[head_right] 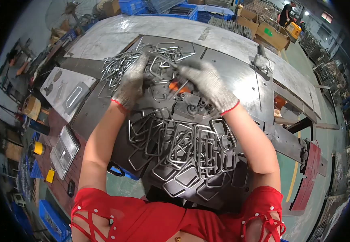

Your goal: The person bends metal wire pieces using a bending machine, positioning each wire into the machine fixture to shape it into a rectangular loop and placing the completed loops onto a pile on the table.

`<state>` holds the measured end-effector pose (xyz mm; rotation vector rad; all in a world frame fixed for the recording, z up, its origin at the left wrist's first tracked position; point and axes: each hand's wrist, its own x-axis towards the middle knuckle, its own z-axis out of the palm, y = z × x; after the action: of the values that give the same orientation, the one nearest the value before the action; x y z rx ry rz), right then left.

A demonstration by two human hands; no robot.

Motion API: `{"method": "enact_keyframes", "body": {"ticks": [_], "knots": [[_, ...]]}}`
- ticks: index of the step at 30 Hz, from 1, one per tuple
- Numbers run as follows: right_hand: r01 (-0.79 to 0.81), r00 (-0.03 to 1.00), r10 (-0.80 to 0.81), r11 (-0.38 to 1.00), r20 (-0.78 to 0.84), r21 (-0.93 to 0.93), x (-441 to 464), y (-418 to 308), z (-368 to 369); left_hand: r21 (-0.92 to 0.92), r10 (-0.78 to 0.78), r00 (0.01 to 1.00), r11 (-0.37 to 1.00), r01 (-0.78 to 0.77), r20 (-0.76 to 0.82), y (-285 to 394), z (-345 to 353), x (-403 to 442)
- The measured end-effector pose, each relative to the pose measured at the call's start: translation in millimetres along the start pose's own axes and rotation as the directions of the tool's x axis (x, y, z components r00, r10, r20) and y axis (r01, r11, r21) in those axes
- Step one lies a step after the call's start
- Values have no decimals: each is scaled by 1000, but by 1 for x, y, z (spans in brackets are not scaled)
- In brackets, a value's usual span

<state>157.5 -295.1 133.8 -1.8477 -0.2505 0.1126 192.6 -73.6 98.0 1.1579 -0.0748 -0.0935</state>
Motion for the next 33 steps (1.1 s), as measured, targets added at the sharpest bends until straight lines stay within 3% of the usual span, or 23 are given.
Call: {"method": "enact_keyframes", "body": {"ticks": [3,5,6,7,8,10,12,14,15,16,17,19,20,21,22,24,25,27,28,29,31,32,33], "knots": [[136,981,-127,989,-147,53,7,9,-37,219,244,964,940,-261,101,-6,-10,8],[145,960,-171,981,-221,-128,11,21,-62,431,439,876,764,-481,199,-11,-27,17],[185,943,-260,930,-210,-318,11,17,-65,624,624,673,354,-697,398,-14,-34,20],[114,956,-222,883,-191,-455,8,15,-66,654,648,427,-147,-742,631,-16,-39,22],[48,967,-183,813,-177,-581,3,12,-65,678,607,504,-80,-731,615,-20,-43,23],[-13,967,-177,686,-184,-728,-4,11,-50,721,480,738,269,-639,475,-21,-40,23],[40,978,-180,653,-104,-756,-3,13,-40,720,466,744,277,-636,478,-17,-36,19],[46,990,-125,719,-64,-694,4,19,-31,674,575,531,-50,-737,622,-10,-29,11],[50,994,-101,761,-41,-646,8,23,-27,637,509,765,449,-627,394,-7,-23,10],[53,997,-78,801,-16,-597,10,26,-24,432,290,935,830,-352,206,-4,-17,9],[68,996,-88,801,-4,-595,11,27,-23,112,-26,994,994,14,109,-3,-13,9],[94,995,-102,802,20,-590,10,26,-19,103,-55,991,994,42,121,-3,-17,11],[157,979,-204,720,10,-676,9,28,-21,98,-70,990,994,58,126,-3,-19,12],[155,977,-215,706,-1,-691,10,29,-25,305,174,961,923,-236,217,-5,-21,12],[152,974,-225,692,-11,-706,12,29,-31,460,373,858,730,-506,352,-9,-24,10],[154,969,-246,667,-20,-729,9,24,-42,553,500,725,473,-686,473,-19,-28,14],[169,960,-279,636,-20,-753,13,35,-51,564,498,752,502,-656,432,-24,-28,18],[194,936,-350,573,-24,-796,28,73,-69,469,355,900,769,-434,252,-25,-26,21],[138,952,-305,531,-37,-836,28,80,-72,311,166,976,929,-203,140,-15,-18,16],[152,963,-271,531,3,-834,28,87,-76,119,-54,996,992,46,69,-9,-12,13],[181,976,-205,537,81,-824,26,101,-79,97,-37,994,995,27,107,-6,-10,13],[190,949,-315,564,3,-804,21,111,-75,80,-5,993,997,-4,114,-9,-8,15],[199,946,-323,587,-2,-785,23,117,-76,67,25,992,997,-33,121,-9,-4,16]]}}
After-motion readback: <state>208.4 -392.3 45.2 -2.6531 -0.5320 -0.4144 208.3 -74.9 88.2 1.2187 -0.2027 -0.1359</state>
